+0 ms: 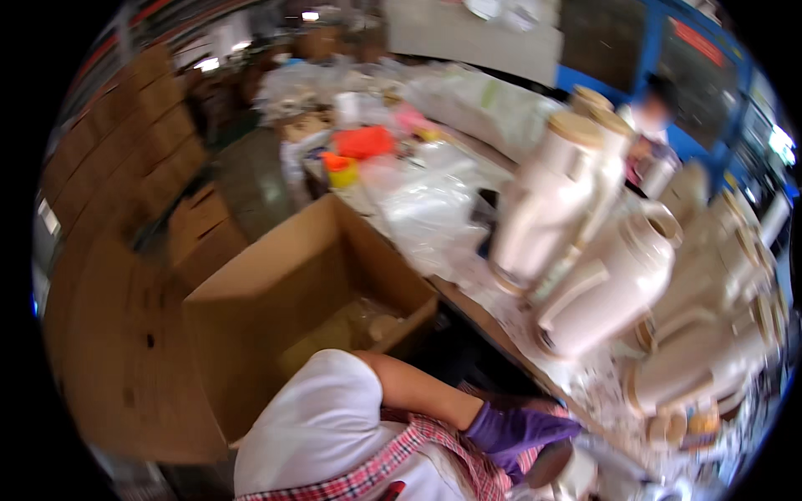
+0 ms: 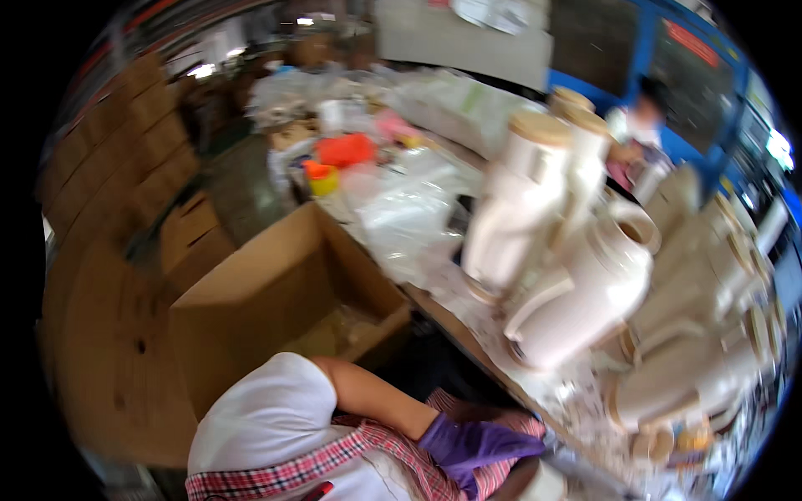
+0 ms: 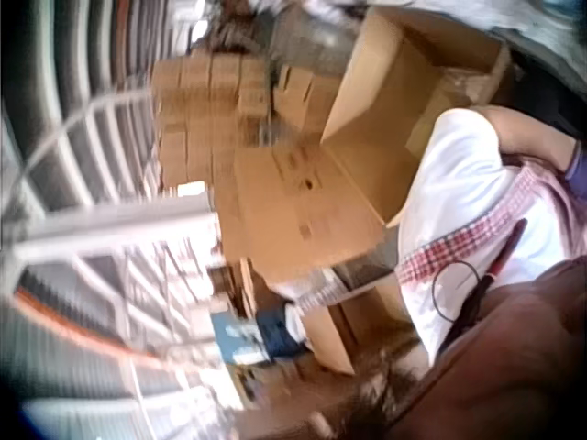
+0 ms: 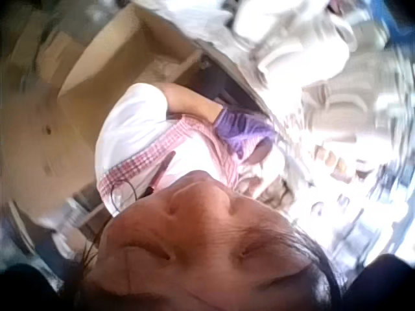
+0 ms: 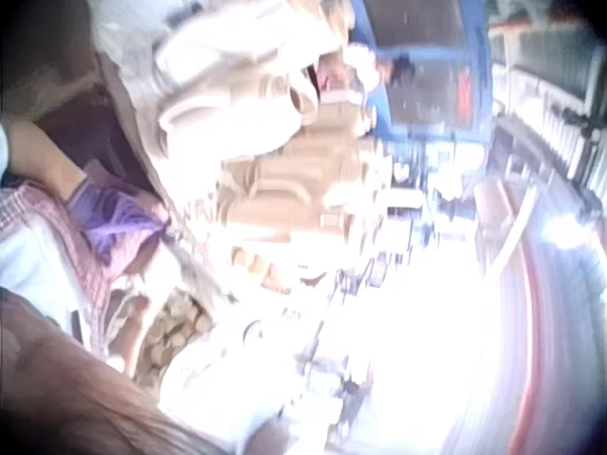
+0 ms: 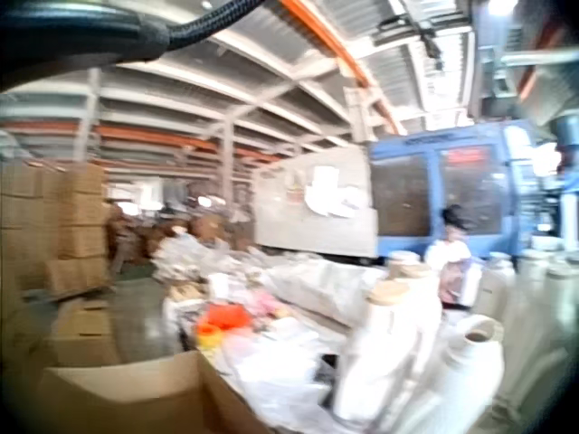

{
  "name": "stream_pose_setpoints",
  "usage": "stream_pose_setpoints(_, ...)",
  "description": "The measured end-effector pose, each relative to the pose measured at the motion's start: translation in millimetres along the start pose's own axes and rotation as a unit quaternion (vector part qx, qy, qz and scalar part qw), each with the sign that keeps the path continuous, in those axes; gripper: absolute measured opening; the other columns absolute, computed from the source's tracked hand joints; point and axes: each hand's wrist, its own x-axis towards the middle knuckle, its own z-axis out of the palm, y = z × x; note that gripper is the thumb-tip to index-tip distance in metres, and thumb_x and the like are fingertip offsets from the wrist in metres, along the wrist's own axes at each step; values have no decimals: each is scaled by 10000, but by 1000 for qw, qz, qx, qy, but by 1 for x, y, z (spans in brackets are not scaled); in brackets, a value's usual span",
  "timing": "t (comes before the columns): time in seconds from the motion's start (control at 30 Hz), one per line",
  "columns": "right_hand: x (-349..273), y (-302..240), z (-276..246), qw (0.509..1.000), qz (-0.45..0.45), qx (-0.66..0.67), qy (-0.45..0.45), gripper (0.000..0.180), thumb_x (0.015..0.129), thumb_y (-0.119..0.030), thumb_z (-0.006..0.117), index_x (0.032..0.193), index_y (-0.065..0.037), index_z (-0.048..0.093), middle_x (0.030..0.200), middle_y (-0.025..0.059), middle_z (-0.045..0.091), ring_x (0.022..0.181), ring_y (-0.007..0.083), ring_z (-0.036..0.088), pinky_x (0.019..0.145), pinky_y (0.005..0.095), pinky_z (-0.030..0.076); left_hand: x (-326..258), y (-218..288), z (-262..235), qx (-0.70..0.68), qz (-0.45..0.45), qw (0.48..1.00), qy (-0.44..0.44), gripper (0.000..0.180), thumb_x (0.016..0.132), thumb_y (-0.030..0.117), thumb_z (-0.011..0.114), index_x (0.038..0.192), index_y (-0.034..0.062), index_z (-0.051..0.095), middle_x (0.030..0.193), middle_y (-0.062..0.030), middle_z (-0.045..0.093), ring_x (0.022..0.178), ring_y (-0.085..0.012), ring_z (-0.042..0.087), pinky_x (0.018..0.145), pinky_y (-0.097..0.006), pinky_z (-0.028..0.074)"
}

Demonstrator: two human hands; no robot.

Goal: The person assembles beige plastic thermos flasks by picking up the main body and screwing on the lid. They handle the items one at a time, placing the completed units on a table. The person also briefly handles a small orange object from a bowl and places a finished thermos into a cardboard box.

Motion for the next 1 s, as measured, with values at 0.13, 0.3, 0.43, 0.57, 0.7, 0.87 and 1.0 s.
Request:
stream_pose_setpoints(0.13, 16, -24, -4, 994, -101, 21, -25, 1241, 568, -402, 869, 1441, 9, 90, 1467, 231, 228, 1314, 333, 339, 1081, 434, 296, 20, 19, -22, 47, 22, 993, 110, 824, 644, 418, 790, 1311, 59, 467, 1341, -254, 411, 1236, -420, 424, 1040, -541, 317)
stream_pose_setpoints(0.3, 60, -77, -38, 940, -317, -117, -54, 1302, 555, -455, 881, 1470, 5, 78, 1484, 236, 223, 1327, 338, 336, 1088, 453, 294, 36, 22, -84, 69, 53, 996, 9, 896, 650, 380, 812, 1382, 83, 388, 1432, -283, 290, 1360, -451, 252, 1120, -566, 172)
stream_pose_setpoints(0.43, 103, -143, -54, 916, -383, -70, 92, 1133, 625, -473, 823, 1443, 27, 219, 1455, 231, 302, 1304, 342, 382, 1045, 468, 353, 50, -19, -118, 154, -90, 962, 205, 1077, 667, 243, 839, 1458, 3, 148, 1434, -287, 284, 1360, -370, 259, 1033, -451, 364)
stream_pose_setpoints(0.57, 162, -239, -93, 803, -469, -340, 141, 1022, 649, -461, 793, 1410, 37, 325, 1424, 227, 366, 1287, 354, 415, 1036, 426, 369, 53, -89, -136, -29, -244, 946, 212, 873, 753, 142, 777, 1435, -10, 253, 1340, -162, 484, 1036, -186, 581, 869, -291, 493)
stream_pose_setpoints(0.7, 196, -293, -88, 769, -466, -438, 4, 980, 633, -440, 796, 1404, -6, 377, 1390, 214, 413, 1263, 358, 446, 1038, 424, 361, 43, -95, -166, -55, -197, 940, 274, 679, 751, 223, 790, 1318, 5, 487, 1106, -122, 663, 956, -142, 640, 834, -295, 523)
stream_pose_setpoints(0.87, 234, -306, -62, 762, -423, -467, -151, 942, 626, -374, 805, 1408, -51, 392, 1357, 202, 439, 1211, 365, 478, 1015, 413, 385, 46, -120, -178, -123, -180, 950, 225, 546, 777, 129, 759, 1273, 41, 550, 1114, -84, 664, 966, -113, 624, 867, -282, 512)
stream_pose_setpoints(1.0, 244, -301, -47, 758, -395, -486, -183, 921, 632, -353, 800, 1411, -72, 394, 1353, 203, 442, 1200, 369, 484, 1014, 420, 389, 49, -125, -182, -148, -177, 953, 199, 591, 742, 41, 761, 1291, 52, 542, 1163, -57, 640, 1015, -102, 591, 878, -273, 502)
